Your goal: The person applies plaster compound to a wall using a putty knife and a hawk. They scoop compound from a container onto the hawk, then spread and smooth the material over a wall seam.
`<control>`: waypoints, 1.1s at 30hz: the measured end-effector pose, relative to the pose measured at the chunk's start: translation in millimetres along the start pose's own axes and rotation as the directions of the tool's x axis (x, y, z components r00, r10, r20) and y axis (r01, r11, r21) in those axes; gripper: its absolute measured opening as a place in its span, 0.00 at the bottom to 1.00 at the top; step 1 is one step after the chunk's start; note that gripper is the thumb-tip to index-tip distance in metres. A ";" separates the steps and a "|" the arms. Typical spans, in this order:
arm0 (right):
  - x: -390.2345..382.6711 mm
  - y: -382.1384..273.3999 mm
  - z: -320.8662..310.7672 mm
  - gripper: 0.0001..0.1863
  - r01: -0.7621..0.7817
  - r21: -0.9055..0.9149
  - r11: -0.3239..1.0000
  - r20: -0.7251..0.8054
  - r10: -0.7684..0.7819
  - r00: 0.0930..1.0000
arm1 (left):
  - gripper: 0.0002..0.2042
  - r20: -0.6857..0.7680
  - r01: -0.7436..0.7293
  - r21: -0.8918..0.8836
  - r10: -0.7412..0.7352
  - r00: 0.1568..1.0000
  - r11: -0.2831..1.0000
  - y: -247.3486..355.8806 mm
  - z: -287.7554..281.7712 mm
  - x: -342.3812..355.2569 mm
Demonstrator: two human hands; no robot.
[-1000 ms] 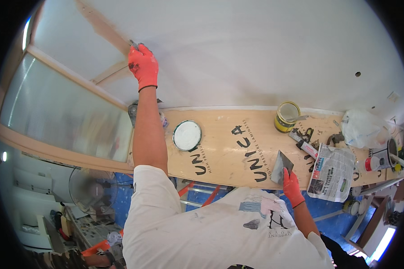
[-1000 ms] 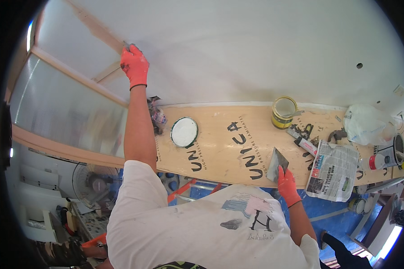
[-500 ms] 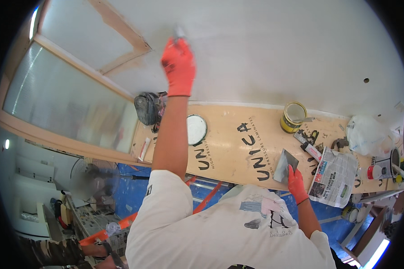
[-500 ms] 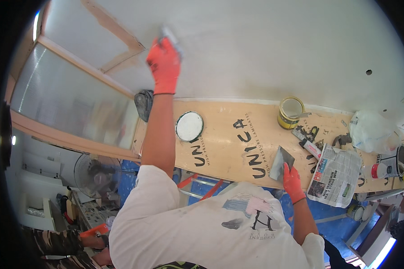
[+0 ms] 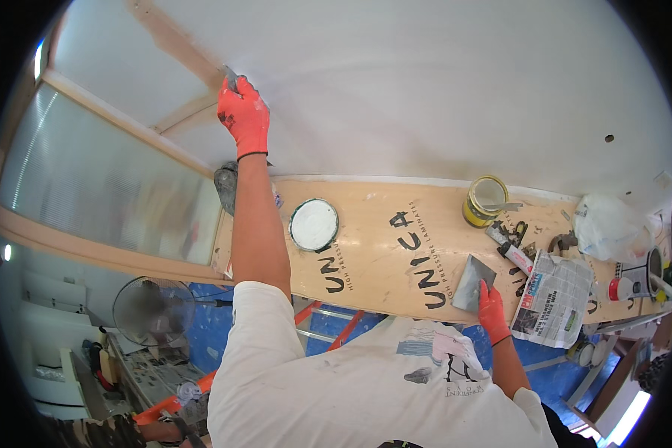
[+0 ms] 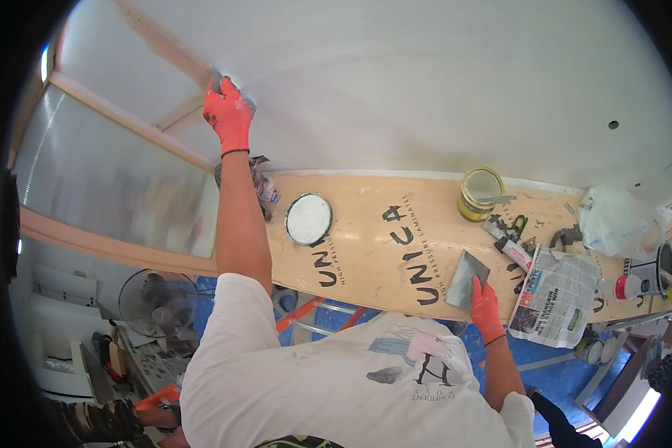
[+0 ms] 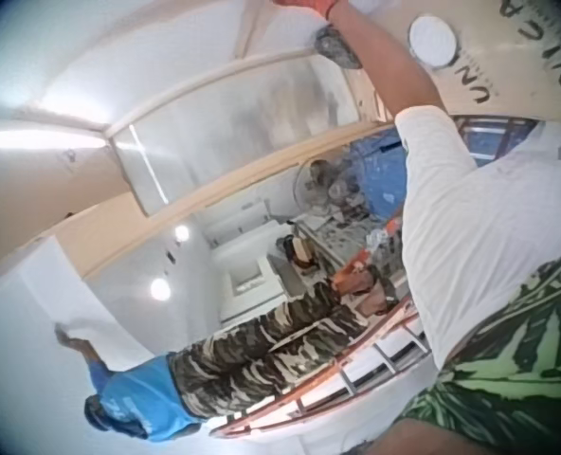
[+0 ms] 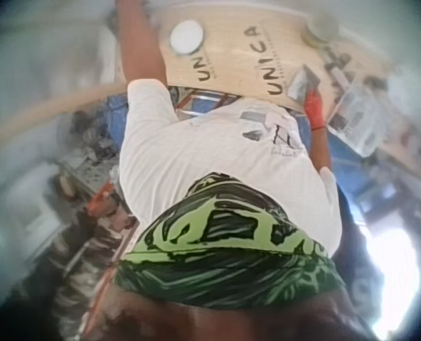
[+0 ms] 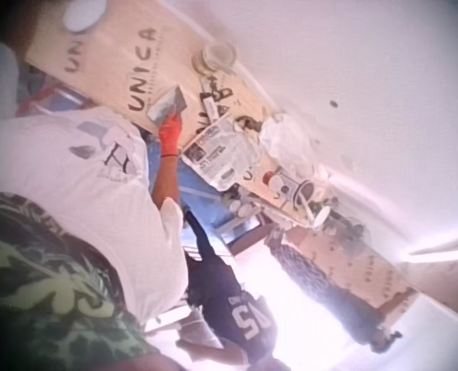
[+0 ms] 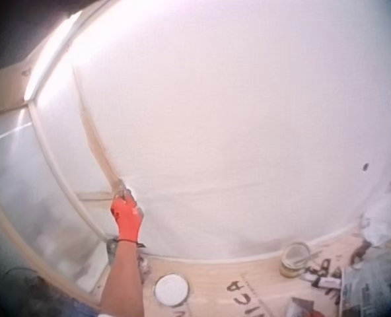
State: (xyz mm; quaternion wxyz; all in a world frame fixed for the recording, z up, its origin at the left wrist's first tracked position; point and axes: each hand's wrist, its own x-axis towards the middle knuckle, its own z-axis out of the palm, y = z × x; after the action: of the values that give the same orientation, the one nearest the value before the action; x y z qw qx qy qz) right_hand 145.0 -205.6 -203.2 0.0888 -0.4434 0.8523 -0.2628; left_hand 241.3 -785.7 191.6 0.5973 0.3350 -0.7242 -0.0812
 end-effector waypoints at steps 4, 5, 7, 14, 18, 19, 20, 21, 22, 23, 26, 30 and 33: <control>0.4 9.0 3.3 0.28 0.065 0.022 0.998 -0.044 -0.064 0.997 | 0.11 0.029 -0.133 -0.024 0.134 0.991 0.991 36.7 17.9 -10.3; 0.6 11.8 3.3 0.27 0.064 0.034 0.997 -0.036 -0.063 0.997 | 0.11 0.035 -0.139 -0.043 0.140 0.990 0.989 50.2 24.3 -15.9; 4.5 14.3 2.8 0.27 0.073 0.067 0.995 -0.024 -0.071 0.997 | 0.10 0.043 -0.157 -0.071 0.160 0.986 0.985 84.4 31.5 -26.8; 4.8 18.8 5.6 0.28 0.108 0.066 0.992 0.004 -0.109 0.994 | 0.09 0.005 -0.253 -0.082 0.254 0.967 0.964 150.8 72.0 -58.9; 6.9 23.9 18.2 0.28 0.057 0.050 0.997 0.014 -0.058 0.998 | 0.11 -0.033 -0.377 0.069 0.380 0.924 0.924 181.3 95.3 -80.7; 7.0 26.4 20.6 0.29 0.054 0.048 0.997 0.003 -0.054 0.999 | 0.11 -0.035 -0.397 0.052 0.399 0.916 0.916 184.2 102.8 -88.8; 8.2 26.2 19.1 0.29 0.057 0.015 0.998 0.008 -0.057 0.998 | 0.12 -0.037 -0.416 0.040 0.417 0.908 0.909 185.6 108.2 -96.6; 10.3 25.6 15.4 0.29 0.053 -0.019 0.998 0.007 -0.053 0.999 | 0.11 -0.028 -0.412 0.005 0.412 0.911 0.911 195.1 108.9 -104.9; 10.4 28.0 12.6 0.29 0.041 -0.060 0.997 0.004 -0.041 0.999 | 0.11 0.084 -0.412 -0.065 0.416 0.905 0.909 203.1 104.9 -113.8; 9.2 27.5 11.9 0.29 0.036 -0.051 0.998 0.005 -0.036 0.999 | 0.11 0.194 -0.403 -0.136 0.423 0.885 0.905 204.9 95.7 -123.0; 10.8 26.2 3.6 0.30 0.011 -0.067 0.998 -0.032 -0.013 0.999 | 0.11 0.091 -0.389 -0.215 0.415 0.905 0.896 169.7 51.7 -120.8; -0.5 16.3 9.6 0.32 -0.128 0.040 0.991 -0.053 0.130 0.990 | 0.15 0.019 -0.101 -0.149 0.105 0.994 0.984 64.2 -8.6 -60.3; 2.7 10.1 9.6 0.33 -0.117 0.010 0.993 -0.093 0.118 0.989 | 0.17 -0.007 0.016 0.109 -0.016 1.000 0.994 -9.9 -24.7 -14.7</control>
State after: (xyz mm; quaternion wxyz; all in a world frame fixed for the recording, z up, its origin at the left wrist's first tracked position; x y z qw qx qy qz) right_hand 139.9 -206.7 -216.4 0.0649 -0.3794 0.8796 -0.2795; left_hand 268.7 -777.7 181.3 0.5795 0.3731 -0.7231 -0.0454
